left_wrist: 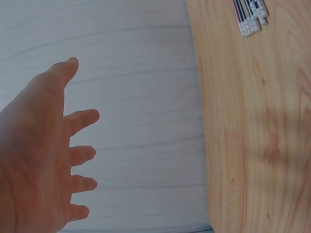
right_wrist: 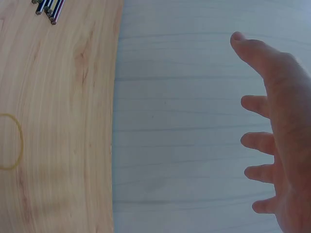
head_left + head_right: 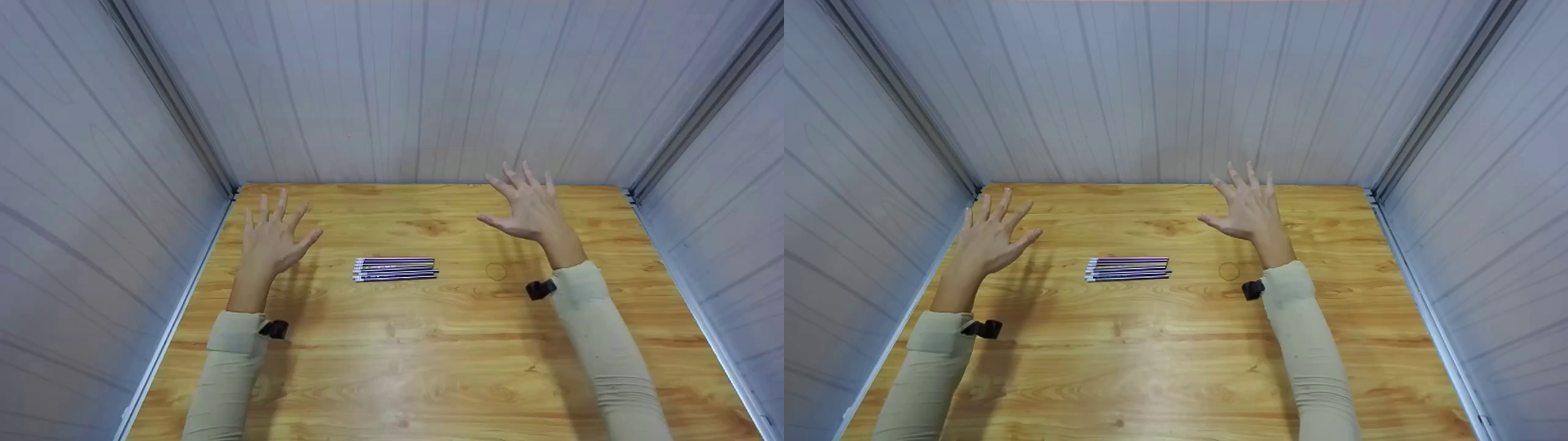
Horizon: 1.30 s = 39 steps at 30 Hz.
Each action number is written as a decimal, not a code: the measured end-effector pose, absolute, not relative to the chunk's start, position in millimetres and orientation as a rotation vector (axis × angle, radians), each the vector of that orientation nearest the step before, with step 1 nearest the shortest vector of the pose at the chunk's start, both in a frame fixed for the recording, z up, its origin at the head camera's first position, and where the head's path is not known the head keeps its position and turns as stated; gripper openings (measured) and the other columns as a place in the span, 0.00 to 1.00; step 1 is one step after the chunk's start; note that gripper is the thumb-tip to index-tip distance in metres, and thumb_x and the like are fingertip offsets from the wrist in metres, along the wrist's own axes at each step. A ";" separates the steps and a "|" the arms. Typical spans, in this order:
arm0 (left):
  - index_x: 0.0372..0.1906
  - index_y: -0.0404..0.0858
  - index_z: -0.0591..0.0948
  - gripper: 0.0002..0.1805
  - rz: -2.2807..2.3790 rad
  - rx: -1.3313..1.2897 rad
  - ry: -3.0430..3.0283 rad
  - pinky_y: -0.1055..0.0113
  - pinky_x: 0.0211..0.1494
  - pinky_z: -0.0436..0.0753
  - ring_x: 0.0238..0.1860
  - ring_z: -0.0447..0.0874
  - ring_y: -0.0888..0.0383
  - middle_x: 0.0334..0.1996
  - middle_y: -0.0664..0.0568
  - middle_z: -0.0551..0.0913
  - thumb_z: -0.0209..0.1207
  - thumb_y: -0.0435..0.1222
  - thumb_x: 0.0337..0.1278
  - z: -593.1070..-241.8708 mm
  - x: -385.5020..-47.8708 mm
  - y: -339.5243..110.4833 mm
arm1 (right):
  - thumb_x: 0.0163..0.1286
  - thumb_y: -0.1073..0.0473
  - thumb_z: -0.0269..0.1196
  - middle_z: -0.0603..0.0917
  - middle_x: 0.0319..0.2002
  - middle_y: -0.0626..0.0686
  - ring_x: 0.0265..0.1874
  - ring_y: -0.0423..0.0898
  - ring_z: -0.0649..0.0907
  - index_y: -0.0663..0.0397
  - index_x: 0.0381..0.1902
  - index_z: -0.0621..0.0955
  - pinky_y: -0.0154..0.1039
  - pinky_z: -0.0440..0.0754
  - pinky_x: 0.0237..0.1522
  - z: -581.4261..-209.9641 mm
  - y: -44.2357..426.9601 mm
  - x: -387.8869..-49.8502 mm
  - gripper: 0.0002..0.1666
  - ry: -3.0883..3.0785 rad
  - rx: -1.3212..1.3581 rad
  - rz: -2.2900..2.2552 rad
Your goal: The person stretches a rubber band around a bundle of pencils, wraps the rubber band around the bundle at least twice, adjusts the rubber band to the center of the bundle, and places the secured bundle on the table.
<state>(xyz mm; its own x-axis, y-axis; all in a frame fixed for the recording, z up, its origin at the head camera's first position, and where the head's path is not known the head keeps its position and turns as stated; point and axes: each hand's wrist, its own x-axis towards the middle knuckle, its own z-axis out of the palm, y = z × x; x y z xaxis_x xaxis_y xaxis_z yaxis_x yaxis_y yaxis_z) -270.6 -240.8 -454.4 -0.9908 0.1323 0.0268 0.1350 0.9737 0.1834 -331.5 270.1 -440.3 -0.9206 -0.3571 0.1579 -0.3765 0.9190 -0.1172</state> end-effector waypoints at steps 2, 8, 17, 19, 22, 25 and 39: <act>0.92 0.53 0.59 0.45 -0.284 -0.202 -3.106 0.21 0.90 0.39 0.94 0.33 0.27 0.95 0.40 0.41 0.44 0.69 0.84 -453.0 -270.5 -242.6 | 0.75 0.23 0.64 0.59 0.92 0.62 0.91 0.75 0.54 0.39 0.90 0.66 0.87 0.47 0.84 -440.0 264.1 -332.3 0.55 -2.941 0.591 0.227; 0.93 0.51 0.59 0.45 -0.253 -0.189 -3.098 0.20 0.90 0.40 0.93 0.34 0.26 0.95 0.39 0.41 0.46 0.68 0.85 -445.4 -270.5 -245.2 | 0.75 0.22 0.64 0.59 0.92 0.60 0.91 0.74 0.54 0.37 0.91 0.65 0.86 0.48 0.84 -436.7 244.1 -334.6 0.55 -2.919 0.645 0.256; 0.93 0.51 0.58 0.46 -0.238 -0.209 -3.110 0.21 0.90 0.40 0.93 0.35 0.26 0.95 0.40 0.41 0.44 0.70 0.84 -444.5 -275.6 -240.1 | 0.75 0.22 0.64 0.56 0.93 0.58 0.93 0.70 0.52 0.35 0.92 0.63 0.84 0.45 0.86 -435.1 222.5 -339.5 0.56 -2.946 0.698 0.301; 0.93 0.51 0.58 0.46 -0.234 -0.213 -3.116 0.21 0.90 0.41 0.93 0.35 0.26 0.95 0.40 0.41 0.44 0.70 0.84 -444.8 -277.9 -238.3 | 0.75 0.22 0.64 0.57 0.93 0.58 0.93 0.69 0.52 0.35 0.91 0.63 0.83 0.45 0.87 -435.6 218.6 -341.1 0.56 -2.951 0.711 0.314; 0.93 0.52 0.58 0.46 -0.242 -0.223 -3.120 0.21 0.90 0.41 0.93 0.35 0.26 0.95 0.40 0.41 0.44 0.70 0.84 -445.0 -282.4 -234.3 | 0.75 0.22 0.64 0.58 0.93 0.58 0.93 0.68 0.54 0.37 0.91 0.65 0.82 0.46 0.87 -436.0 213.0 -343.3 0.56 -2.939 0.733 0.346; 0.93 0.52 0.58 0.47 -0.251 -0.232 -3.121 0.21 0.90 0.40 0.94 0.34 0.27 0.95 0.40 0.41 0.45 0.71 0.83 -445.4 -286.7 -229.7 | 0.74 0.23 0.66 0.61 0.92 0.58 0.92 0.67 0.57 0.38 0.90 0.66 0.80 0.49 0.88 -438.1 208.3 -345.5 0.56 -2.911 0.762 0.384; 0.92 0.48 0.61 0.49 -0.451 -0.412 -3.106 0.22 0.91 0.44 0.94 0.43 0.31 0.94 0.40 0.53 0.54 0.68 0.79 -470.2 -297.7 -202.5 | 0.70 0.35 0.79 0.68 0.88 0.62 0.88 0.69 0.67 0.49 0.89 0.68 0.74 0.67 0.84 -470.8 194.3 -353.3 0.58 -2.884 0.946 0.681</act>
